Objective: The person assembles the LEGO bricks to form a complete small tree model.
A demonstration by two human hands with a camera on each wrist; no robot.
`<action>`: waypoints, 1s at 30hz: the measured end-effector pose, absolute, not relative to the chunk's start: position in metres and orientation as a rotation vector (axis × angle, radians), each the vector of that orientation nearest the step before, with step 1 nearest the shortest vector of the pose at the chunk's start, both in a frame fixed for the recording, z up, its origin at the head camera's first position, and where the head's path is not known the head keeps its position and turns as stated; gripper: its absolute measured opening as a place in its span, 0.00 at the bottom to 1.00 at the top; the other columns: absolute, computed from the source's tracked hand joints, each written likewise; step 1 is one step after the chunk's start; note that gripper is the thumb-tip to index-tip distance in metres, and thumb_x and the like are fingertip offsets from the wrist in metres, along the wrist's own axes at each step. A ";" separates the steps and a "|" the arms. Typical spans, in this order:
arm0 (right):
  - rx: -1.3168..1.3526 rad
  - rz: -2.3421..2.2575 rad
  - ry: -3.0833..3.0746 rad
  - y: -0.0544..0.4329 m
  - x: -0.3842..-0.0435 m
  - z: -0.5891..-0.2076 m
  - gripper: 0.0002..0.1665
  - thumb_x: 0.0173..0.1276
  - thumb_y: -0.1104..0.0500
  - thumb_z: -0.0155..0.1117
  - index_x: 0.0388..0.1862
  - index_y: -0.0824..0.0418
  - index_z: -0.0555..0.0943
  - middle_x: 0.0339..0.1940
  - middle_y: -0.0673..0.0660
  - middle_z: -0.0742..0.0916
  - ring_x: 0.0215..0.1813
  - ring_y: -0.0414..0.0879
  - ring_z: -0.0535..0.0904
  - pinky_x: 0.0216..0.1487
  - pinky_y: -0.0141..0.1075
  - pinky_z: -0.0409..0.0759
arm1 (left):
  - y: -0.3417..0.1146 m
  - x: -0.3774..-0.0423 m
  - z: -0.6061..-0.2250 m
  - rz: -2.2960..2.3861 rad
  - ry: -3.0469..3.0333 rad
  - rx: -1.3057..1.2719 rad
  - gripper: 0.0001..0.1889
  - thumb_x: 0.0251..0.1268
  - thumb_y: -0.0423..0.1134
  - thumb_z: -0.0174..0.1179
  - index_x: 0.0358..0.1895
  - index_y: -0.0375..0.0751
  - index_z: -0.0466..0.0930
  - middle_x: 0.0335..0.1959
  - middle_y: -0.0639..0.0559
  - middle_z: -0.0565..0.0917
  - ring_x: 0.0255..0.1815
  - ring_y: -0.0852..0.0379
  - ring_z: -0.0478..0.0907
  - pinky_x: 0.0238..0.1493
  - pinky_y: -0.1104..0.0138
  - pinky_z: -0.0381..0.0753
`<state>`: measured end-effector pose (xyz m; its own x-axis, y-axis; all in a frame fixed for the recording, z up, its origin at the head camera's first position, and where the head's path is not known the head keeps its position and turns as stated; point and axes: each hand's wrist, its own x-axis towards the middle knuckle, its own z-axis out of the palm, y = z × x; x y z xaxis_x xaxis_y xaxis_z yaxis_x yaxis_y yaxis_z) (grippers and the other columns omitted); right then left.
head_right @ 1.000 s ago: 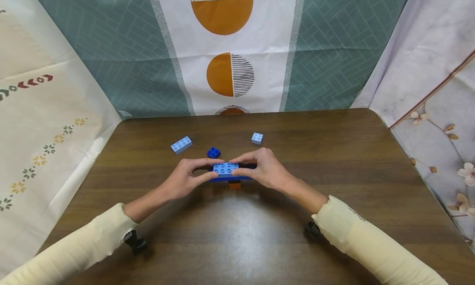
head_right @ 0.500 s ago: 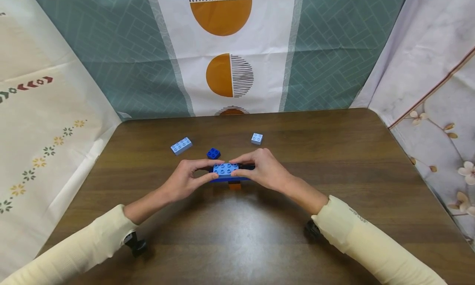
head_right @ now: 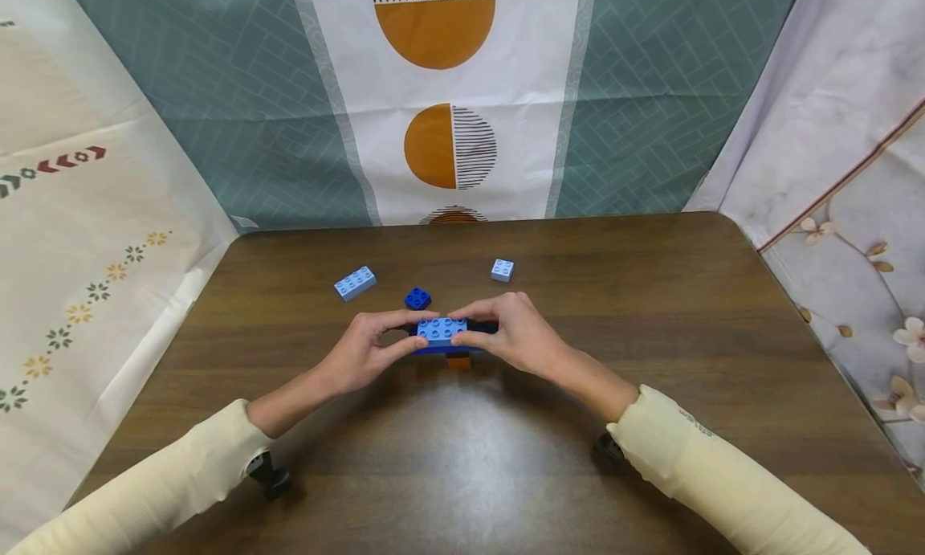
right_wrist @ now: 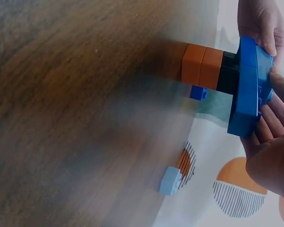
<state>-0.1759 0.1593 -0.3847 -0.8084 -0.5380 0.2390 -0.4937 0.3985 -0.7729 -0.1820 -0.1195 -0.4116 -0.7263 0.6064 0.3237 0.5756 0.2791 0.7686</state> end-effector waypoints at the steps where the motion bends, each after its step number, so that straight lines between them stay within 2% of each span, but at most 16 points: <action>1: -0.952 -1.407 2.583 0.159 -0.176 -0.385 0.20 0.68 0.58 0.80 0.57 0.62 0.91 0.49 0.57 0.93 0.49 0.48 0.91 0.50 0.49 0.89 | -0.119 -0.182 -0.412 1.470 2.489 1.154 0.20 0.76 0.36 0.68 0.67 0.43 0.84 0.61 0.52 0.88 0.56 0.58 0.87 0.55 0.53 0.87; 12: -0.926 -1.422 2.592 0.161 -0.176 -0.387 0.21 0.67 0.57 0.81 0.57 0.60 0.91 0.50 0.55 0.93 0.52 0.48 0.91 0.51 0.48 0.89 | -0.111 -0.179 -0.409 1.400 2.578 1.164 0.22 0.75 0.39 0.70 0.68 0.43 0.83 0.62 0.51 0.87 0.55 0.60 0.86 0.57 0.53 0.86; 18: -0.897 -1.477 2.539 0.159 -0.178 -0.390 0.21 0.66 0.57 0.81 0.56 0.60 0.91 0.50 0.55 0.93 0.52 0.49 0.91 0.50 0.48 0.89 | -0.106 -0.177 -0.413 1.456 2.608 1.121 0.20 0.72 0.38 0.72 0.65 0.44 0.85 0.58 0.53 0.89 0.48 0.62 0.86 0.50 0.55 0.88; 22: -0.861 -1.500 2.476 0.161 -0.181 -0.390 0.20 0.66 0.58 0.81 0.56 0.61 0.91 0.50 0.56 0.93 0.54 0.51 0.90 0.52 0.49 0.88 | -0.105 -0.177 -0.415 1.469 2.617 1.138 0.20 0.71 0.37 0.72 0.65 0.44 0.86 0.58 0.54 0.89 0.53 0.62 0.86 0.52 0.57 0.87; 25: -0.855 -1.481 2.435 0.164 -0.185 -0.389 0.21 0.66 0.58 0.81 0.57 0.61 0.90 0.52 0.56 0.92 0.56 0.52 0.90 0.54 0.49 0.88 | -0.104 -0.177 -0.414 1.454 2.631 1.158 0.20 0.72 0.38 0.72 0.65 0.45 0.86 0.58 0.54 0.89 0.48 0.62 0.86 0.46 0.56 0.87; 30: -0.853 -1.497 2.372 0.173 -0.198 -0.389 0.21 0.73 0.56 0.76 0.62 0.59 0.89 0.56 0.54 0.92 0.56 0.49 0.90 0.55 0.41 0.87 | -0.104 -0.176 -0.411 1.431 2.651 1.154 0.21 0.72 0.39 0.72 0.65 0.45 0.85 0.56 0.53 0.90 0.38 0.60 0.81 0.37 0.49 0.84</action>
<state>-0.1982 0.1727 -0.3889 -0.8105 -0.5721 0.1254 -0.3594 0.3169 -0.8777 -0.1761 -0.1035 -0.4110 -0.7412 0.5492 0.3860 0.6240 0.3516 0.6978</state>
